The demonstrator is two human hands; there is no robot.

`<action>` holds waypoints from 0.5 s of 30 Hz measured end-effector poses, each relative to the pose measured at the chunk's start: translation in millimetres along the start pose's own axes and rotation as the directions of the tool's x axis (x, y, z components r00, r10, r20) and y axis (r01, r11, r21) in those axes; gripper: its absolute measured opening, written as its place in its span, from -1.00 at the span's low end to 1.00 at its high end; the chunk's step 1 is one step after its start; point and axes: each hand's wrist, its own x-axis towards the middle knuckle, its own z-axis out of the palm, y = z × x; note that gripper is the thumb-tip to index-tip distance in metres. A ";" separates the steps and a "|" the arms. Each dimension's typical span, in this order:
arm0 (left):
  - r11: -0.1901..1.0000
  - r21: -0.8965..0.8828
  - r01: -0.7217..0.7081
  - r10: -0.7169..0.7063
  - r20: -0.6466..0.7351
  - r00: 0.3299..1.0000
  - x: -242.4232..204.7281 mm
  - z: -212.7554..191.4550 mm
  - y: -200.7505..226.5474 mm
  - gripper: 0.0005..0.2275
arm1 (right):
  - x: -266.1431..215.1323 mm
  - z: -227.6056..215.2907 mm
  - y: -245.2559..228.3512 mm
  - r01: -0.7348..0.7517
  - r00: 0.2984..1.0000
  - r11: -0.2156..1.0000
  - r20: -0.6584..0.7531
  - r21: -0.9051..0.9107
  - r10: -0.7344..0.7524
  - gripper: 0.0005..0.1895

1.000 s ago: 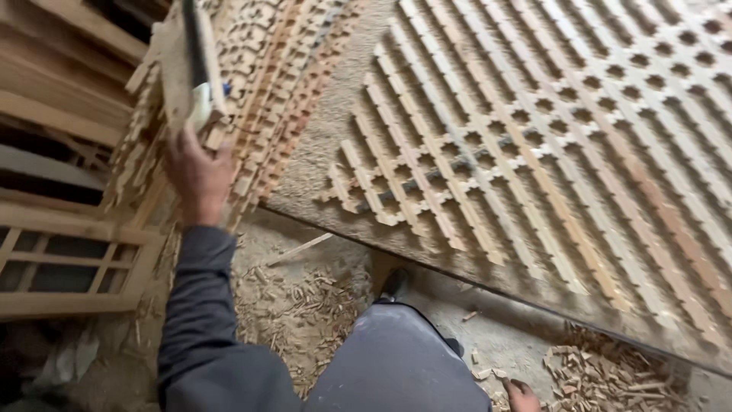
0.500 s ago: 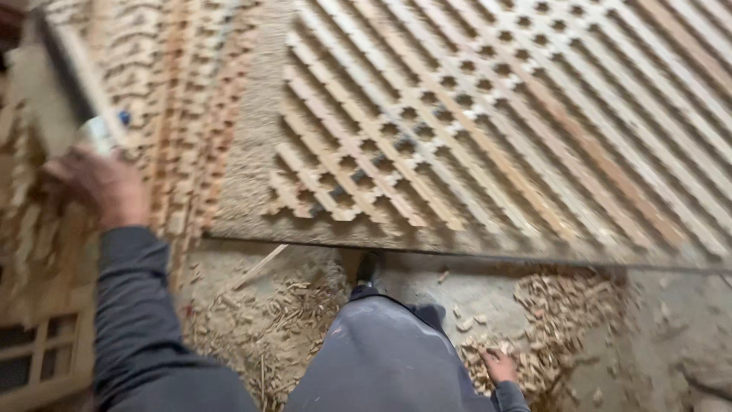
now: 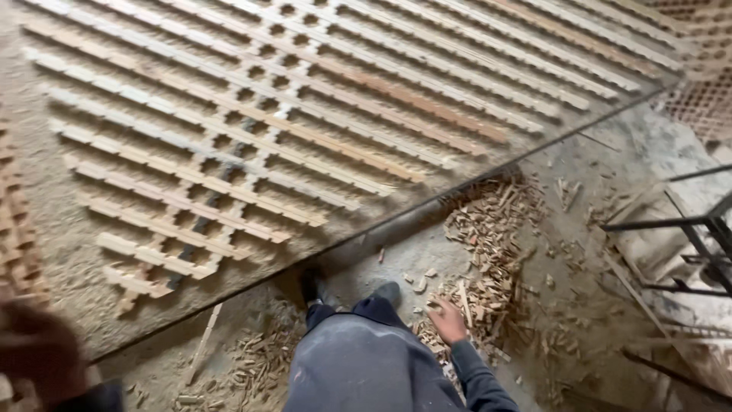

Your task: The person constructs a wooden lattice panel by laying out pre-cut wooden strips, sawing them to length using a hand saw, and assembling the interlocking pieces to form a decorative grid.

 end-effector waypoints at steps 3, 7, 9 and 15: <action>0.618 0.448 -0.646 0.458 0.464 0.759 -27.7 -139.1 179.7 -0.54 | -58.7 -97.4 -234.5 -0.102 0.956 0.976 0.289 0.190 0.044 -0.31; 0.674 -0.519 -0.526 0.667 0.119 0.736 -36.2 -348.3 343.3 -0.62 | -61.8 -126.3 -304.7 0.246 0.781 0.760 0.341 0.602 -0.523 -0.19; 0.179 -0.978 0.105 0.638 0.196 0.745 -70.6 -391.7 385.5 -0.77 | -51.1 -111.9 -316.9 0.120 0.688 0.418 0.228 0.900 -0.689 0.14; -0.110 -0.994 0.009 0.713 -0.073 0.697 -16.5 -470.1 387.1 -0.77 | -78.3 -137.5 -367.5 0.000 0.888 0.412 0.189 0.911 -0.419 -0.60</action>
